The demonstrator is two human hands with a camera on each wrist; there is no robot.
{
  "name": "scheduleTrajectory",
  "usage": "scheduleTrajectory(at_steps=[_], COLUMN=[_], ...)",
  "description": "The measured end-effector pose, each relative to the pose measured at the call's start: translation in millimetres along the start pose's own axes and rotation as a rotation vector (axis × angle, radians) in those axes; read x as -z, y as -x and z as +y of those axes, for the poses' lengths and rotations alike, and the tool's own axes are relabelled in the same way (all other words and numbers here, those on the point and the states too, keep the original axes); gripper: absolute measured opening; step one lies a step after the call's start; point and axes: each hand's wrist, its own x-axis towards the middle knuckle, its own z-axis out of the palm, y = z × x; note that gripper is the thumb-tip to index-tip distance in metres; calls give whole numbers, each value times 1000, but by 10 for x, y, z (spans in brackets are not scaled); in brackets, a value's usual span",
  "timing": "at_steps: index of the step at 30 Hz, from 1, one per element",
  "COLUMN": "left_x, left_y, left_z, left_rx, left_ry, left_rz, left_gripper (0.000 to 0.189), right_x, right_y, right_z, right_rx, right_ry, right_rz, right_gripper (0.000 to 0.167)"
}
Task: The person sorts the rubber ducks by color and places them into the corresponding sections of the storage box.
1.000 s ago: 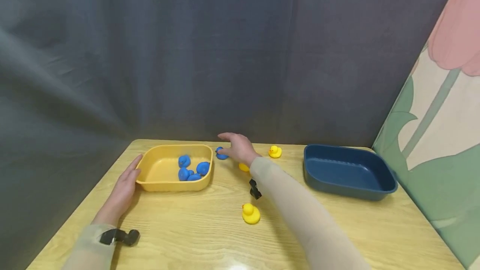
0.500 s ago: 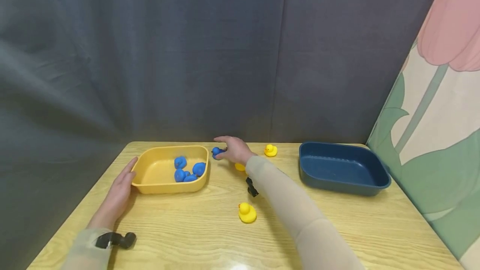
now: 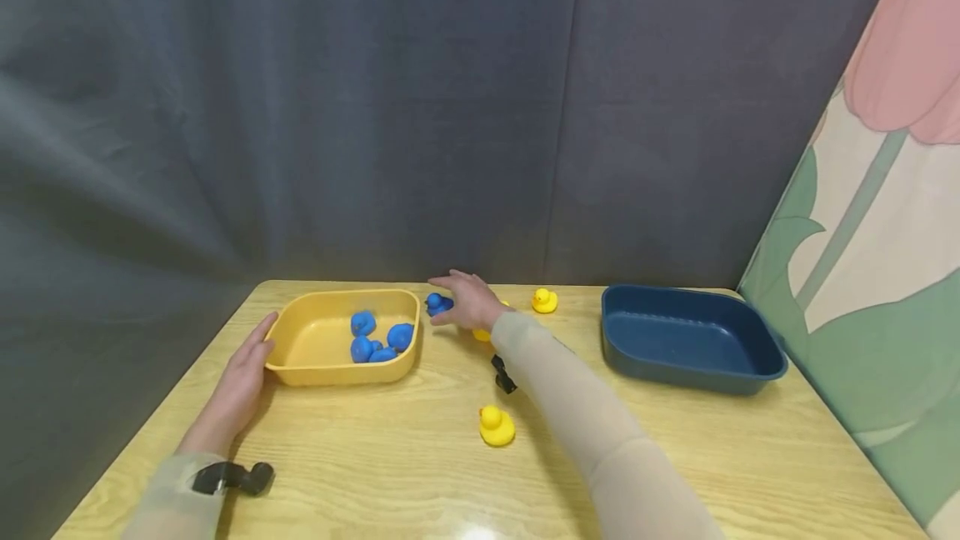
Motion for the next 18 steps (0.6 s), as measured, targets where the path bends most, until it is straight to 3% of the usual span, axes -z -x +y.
scheduleTrajectory(at_steps=[15, 17, 18], left_x=[-1, 2, 3], left_y=[-53, -56, -54], left_z=[12, -2, -6], left_rx=[21, 22, 23], left_ry=[54, 63, 64], left_rz=[-8, -7, -7], left_gripper=[62, 62, 62], right_x=[25, -95, -100], right_y=[-56, -211, -220], right_z=[51, 280, 287], right_rx=[26, 69, 69], right_ry=[24, 38, 47], right_rz=[-34, -24, -28], right_gripper=[73, 77, 77])
